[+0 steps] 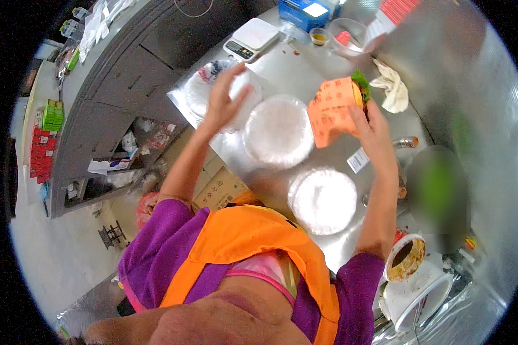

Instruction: The person assembles tacos by spreading sauce on tortillas, adding lettuce and cooked meat, and wrapping them in paper. They repeat this process for multiple tacos, placing the finished items on a digital scale.

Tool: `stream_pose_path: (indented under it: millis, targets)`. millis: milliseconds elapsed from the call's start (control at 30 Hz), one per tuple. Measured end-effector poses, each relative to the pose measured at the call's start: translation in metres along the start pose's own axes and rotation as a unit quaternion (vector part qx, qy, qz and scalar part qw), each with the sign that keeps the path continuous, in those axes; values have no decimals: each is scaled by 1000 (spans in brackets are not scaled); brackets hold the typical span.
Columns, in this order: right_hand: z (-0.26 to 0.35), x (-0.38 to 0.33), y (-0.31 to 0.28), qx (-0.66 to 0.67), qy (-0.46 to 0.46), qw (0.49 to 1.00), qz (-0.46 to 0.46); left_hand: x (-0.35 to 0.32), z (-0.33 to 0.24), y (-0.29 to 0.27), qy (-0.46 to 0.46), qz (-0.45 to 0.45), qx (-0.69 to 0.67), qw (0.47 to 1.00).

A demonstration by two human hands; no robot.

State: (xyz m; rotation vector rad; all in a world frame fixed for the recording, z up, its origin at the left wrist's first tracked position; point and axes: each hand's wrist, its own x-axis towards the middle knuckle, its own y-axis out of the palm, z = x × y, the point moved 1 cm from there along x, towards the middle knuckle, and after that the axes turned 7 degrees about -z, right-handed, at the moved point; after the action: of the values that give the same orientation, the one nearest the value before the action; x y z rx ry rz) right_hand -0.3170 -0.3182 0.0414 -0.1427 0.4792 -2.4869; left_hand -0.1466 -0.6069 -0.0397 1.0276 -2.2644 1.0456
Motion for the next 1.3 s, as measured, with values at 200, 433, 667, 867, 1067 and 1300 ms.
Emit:
stream_pose_path:
  millis: [200,433,667,867,1067,1300]
  targets:
    - [-24,71,68,64,35,997,8,82,165,-10,-49,221,210,951]
    - [-37,79,82,45,80,996,10,102,267,37,17,487,198,851]
    - [-46,84,87,117,112,987,-15,97,260,50,113,443,257,851]
    - [-42,94,95,41,134,990,5,101,235,75,206,483,378,763]
    - [-53,112,120,116,131,984,-12,115,250,44,93,412,290,859]
    - [-77,169,150,197,178,964,-27,19,295,-77,-193,12,222,956]
